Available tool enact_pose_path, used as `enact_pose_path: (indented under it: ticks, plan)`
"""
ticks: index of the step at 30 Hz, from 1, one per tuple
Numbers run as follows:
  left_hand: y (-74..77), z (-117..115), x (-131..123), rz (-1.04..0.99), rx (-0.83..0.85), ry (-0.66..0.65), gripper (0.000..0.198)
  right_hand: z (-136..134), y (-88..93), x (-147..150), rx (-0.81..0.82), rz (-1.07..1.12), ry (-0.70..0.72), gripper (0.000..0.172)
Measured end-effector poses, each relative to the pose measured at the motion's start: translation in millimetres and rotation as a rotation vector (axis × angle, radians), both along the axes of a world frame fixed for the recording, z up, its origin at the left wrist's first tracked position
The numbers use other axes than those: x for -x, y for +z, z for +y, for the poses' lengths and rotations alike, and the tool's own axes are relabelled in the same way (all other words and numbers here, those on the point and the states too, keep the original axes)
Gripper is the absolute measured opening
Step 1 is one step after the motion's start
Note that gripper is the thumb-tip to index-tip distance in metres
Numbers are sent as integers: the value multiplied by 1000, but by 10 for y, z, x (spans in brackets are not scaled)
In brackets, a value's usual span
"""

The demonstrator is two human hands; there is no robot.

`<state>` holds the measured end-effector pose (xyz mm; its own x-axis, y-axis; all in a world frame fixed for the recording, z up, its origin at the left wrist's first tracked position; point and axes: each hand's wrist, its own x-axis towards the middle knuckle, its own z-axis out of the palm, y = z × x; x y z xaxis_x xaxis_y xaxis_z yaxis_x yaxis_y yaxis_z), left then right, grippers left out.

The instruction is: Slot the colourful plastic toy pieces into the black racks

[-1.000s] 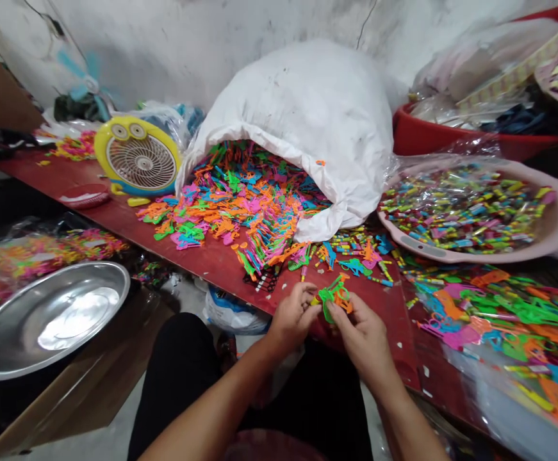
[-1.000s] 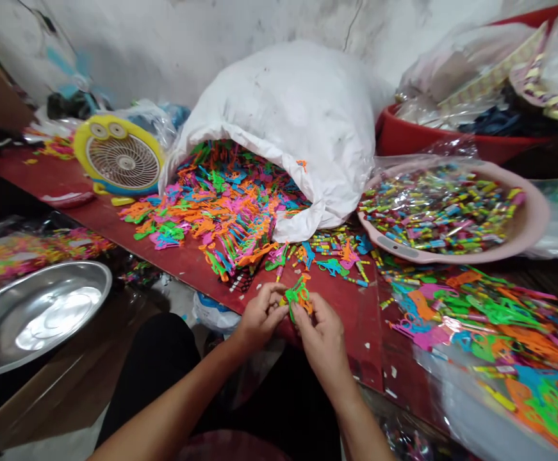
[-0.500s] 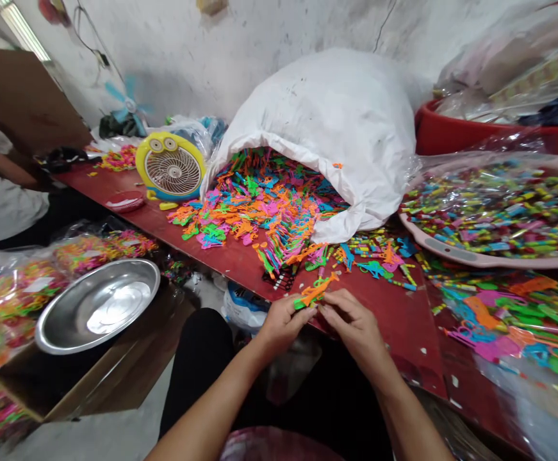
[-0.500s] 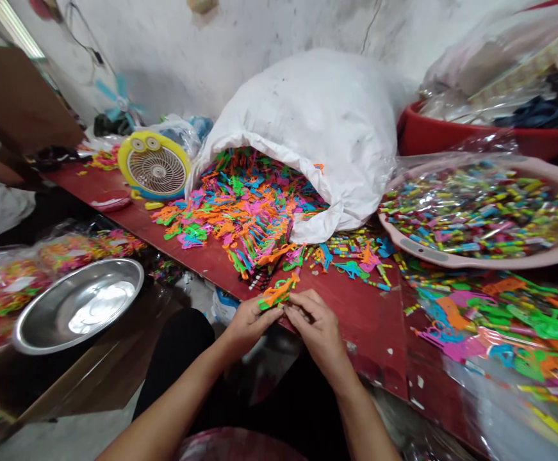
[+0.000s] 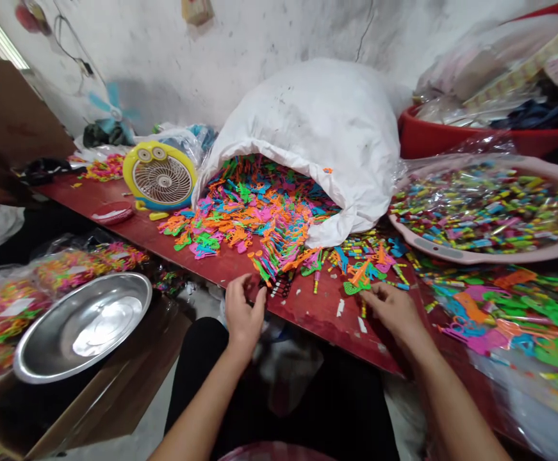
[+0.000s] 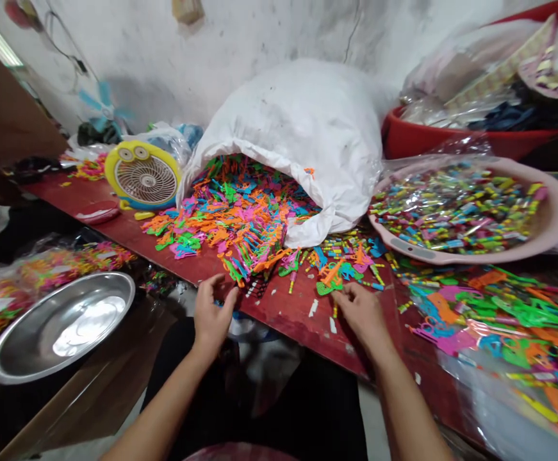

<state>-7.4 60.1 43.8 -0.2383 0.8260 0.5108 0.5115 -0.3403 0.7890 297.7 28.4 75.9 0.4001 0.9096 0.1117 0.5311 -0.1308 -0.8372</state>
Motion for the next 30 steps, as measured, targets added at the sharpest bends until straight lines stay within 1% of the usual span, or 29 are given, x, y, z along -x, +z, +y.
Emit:
enact_pose_path:
  ticks: [1, 3, 4, 6, 7, 8, 9, 10, 11, 12, 13, 16, 18, 20, 22, 25, 26, 27, 29, 30]
  plan:
    - [-42, 104, 52, 31, 28, -46, 38, 41, -3, -123, 16, -99, -3, 29]
    - [-110, 278, 97, 85, 88, -167, 35, 74, 25, -285, 49, -265, -31, 24]
    - [-131, 336, 94, 98, 111, -203, 30, 59, 50, -312, 39, -339, -72, 23]
    - [-144, 394, 58, 110, 135, -207, 23, -27, 95, -243, -44, -475, -176, 32]
    - [-137, 398, 32, 113, 139, -193, 21, -86, 102, -147, -106, -513, -215, 36]
    - [-123, 394, 6, 119, 144, -184, 20, -143, 94, -16, -169, -526, -218, 39]
    - [-104, 385, -17, 127, 150, -178, 19, -189, 69, 145, -213, -471, -179, 38]
    - [-83, 374, -37, 138, 157, -174, 17, -217, 31, 326, -224, -373, -78, 36]
    - [-61, 364, -52, 148, 164, -169, 13, -223, -17, 518, -194, -322, 49, 33]
    - [-40, 354, -63, 158, 171, -164, 10, -208, -68, 711, -161, -328, 159, 32]
    - [-21, 341, -70, 165, 178, -159, 7, -176, -117, 897, -149, -374, 193, 35]
    - [21, 252, -81, 180, 194, -149, 7, -47, -215, 1327, -142, -471, 183, 51]
    - [29, 123, -104, 161, 202, -128, 10, 18, -235, 1459, -150, -478, 195, 58]
    - [24, -53, -172, 117, 210, -93, 12, 72, -228, 1459, -158, -456, 243, 59]
    - [14, -241, -300, 74, 202, -77, 18, 159, -202, 1349, -172, -424, 306, 57]
    - [10, -454, -570, 56, 183, -117, 33, 400, -148, 1066, -239, -352, 452, 46]
    - [13, -493, -657, 66, 192, -142, 40, 494, -134, 957, -272, -320, 507, 43]
    - [19, -517, -729, 85, 210, -171, 46, 580, -123, 847, -295, -295, 526, 42]
    - [42, -527, -802, 143, 245, -242, 54, 687, -114, 640, -308, -265, 470, 45]
    - [63, -518, -795, 172, 244, -301, 53, 691, -113, 552, -298, -251, 417, 47]
